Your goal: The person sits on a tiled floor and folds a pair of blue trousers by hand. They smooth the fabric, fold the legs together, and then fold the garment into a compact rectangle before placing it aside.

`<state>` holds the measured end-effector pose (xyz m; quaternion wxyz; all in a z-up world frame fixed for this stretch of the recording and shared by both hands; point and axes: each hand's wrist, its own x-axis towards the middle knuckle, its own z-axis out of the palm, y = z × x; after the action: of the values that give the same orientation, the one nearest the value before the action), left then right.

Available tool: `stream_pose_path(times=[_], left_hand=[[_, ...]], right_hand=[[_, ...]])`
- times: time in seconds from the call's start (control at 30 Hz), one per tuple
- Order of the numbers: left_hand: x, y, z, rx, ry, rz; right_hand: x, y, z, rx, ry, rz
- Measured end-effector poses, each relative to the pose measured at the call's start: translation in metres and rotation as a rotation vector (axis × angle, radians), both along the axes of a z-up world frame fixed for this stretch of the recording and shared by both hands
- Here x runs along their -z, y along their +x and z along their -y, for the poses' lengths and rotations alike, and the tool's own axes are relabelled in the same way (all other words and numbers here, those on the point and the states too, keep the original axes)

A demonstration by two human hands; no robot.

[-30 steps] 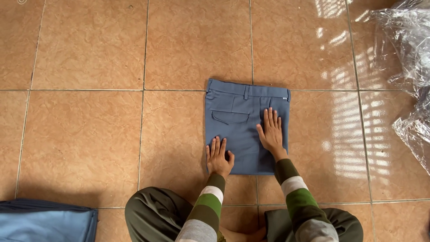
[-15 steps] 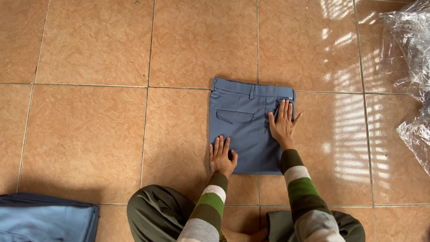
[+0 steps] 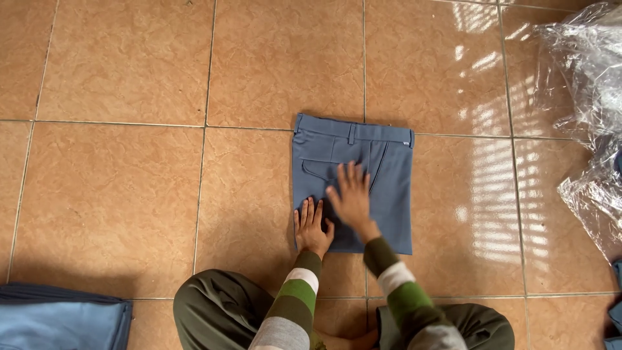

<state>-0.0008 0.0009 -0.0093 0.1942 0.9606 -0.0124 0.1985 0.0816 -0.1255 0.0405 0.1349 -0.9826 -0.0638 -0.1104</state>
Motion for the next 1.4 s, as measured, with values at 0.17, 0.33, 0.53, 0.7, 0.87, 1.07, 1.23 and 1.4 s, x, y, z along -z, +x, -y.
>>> stream_pose_path(times=[0.17,0.33,0.53,0.7,0.87,1.07,1.23,1.4], left_hand=[[0.019,-0.002,-0.002,0.049,0.005,-0.066],[-0.002,0.001,0.001,-0.008,-0.017,-0.015],[-0.010,-0.001,0.001,-0.006,-0.082,-0.014],[-0.011,0.001,0.002,-0.008,-0.120,0.031],[-0.019,0.005,0.003,-0.041,-0.126,0.075],[-0.024,0.004,0.005,-0.045,-0.122,0.108],[-0.019,0.005,0.002,-0.011,-0.152,0.093],[-0.015,0.006,0.002,-0.020,-0.116,0.080]], right_hand=[[0.007,-0.028,-0.023,-0.083,-0.016,-0.119],[0.016,0.011,-0.007,-0.094,-0.100,-0.106],[0.024,0.064,-0.015,-0.034,-0.018,-0.196],[0.018,0.093,-0.050,-0.080,-0.068,-0.190],[0.044,0.119,-0.073,-0.235,-0.117,-0.303],[0.030,0.124,-0.068,-0.196,-0.026,-0.267],[-0.002,0.099,-0.023,0.024,0.347,0.035],[0.055,0.007,0.108,0.630,0.005,0.004]])
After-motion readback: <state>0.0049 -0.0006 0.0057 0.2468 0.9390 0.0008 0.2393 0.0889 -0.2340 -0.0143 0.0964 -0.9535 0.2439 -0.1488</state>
